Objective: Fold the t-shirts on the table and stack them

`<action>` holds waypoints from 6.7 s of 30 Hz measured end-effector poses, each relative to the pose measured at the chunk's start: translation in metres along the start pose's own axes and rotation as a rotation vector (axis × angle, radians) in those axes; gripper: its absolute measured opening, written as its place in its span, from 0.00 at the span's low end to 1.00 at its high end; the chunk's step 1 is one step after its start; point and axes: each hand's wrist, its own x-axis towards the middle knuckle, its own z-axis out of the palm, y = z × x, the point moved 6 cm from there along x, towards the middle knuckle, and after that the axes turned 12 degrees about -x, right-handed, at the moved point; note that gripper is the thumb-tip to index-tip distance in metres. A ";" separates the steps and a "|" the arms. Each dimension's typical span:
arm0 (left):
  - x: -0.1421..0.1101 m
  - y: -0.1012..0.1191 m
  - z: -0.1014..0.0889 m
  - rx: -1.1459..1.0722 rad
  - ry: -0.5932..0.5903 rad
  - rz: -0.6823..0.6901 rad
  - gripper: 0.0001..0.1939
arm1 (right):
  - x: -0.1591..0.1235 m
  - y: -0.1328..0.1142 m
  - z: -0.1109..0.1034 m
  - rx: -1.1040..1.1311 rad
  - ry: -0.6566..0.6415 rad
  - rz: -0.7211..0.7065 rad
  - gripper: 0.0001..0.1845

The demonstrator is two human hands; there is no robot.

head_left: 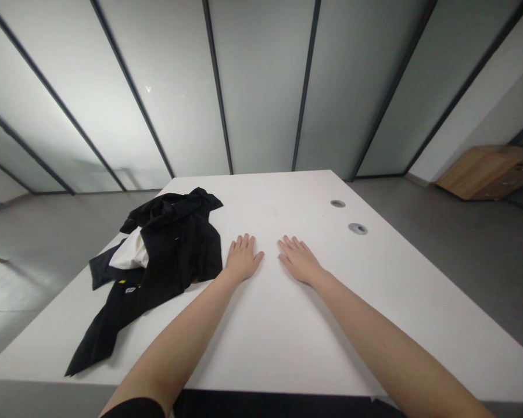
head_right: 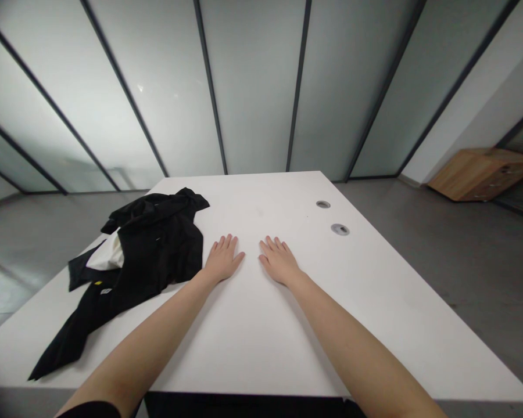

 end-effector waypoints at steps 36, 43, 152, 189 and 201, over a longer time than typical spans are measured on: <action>-0.011 -0.041 -0.078 -0.256 0.310 -0.104 0.16 | -0.014 0.064 -0.025 1.051 0.556 0.354 0.21; -0.020 -0.100 -0.072 0.049 0.266 -0.491 0.26 | -0.013 0.057 -0.028 1.049 0.551 0.334 0.20; -0.015 -0.032 -0.065 -0.150 -0.024 -0.135 0.26 | -0.004 0.100 0.004 -0.016 0.041 0.520 0.34; -0.016 -0.038 -0.066 -0.089 -0.034 -0.162 0.22 | -0.015 0.054 -0.043 -0.094 0.106 0.371 0.23; -0.016 -0.021 -0.046 -0.037 0.013 0.015 0.26 | -0.007 0.016 -0.024 0.030 0.152 0.046 0.28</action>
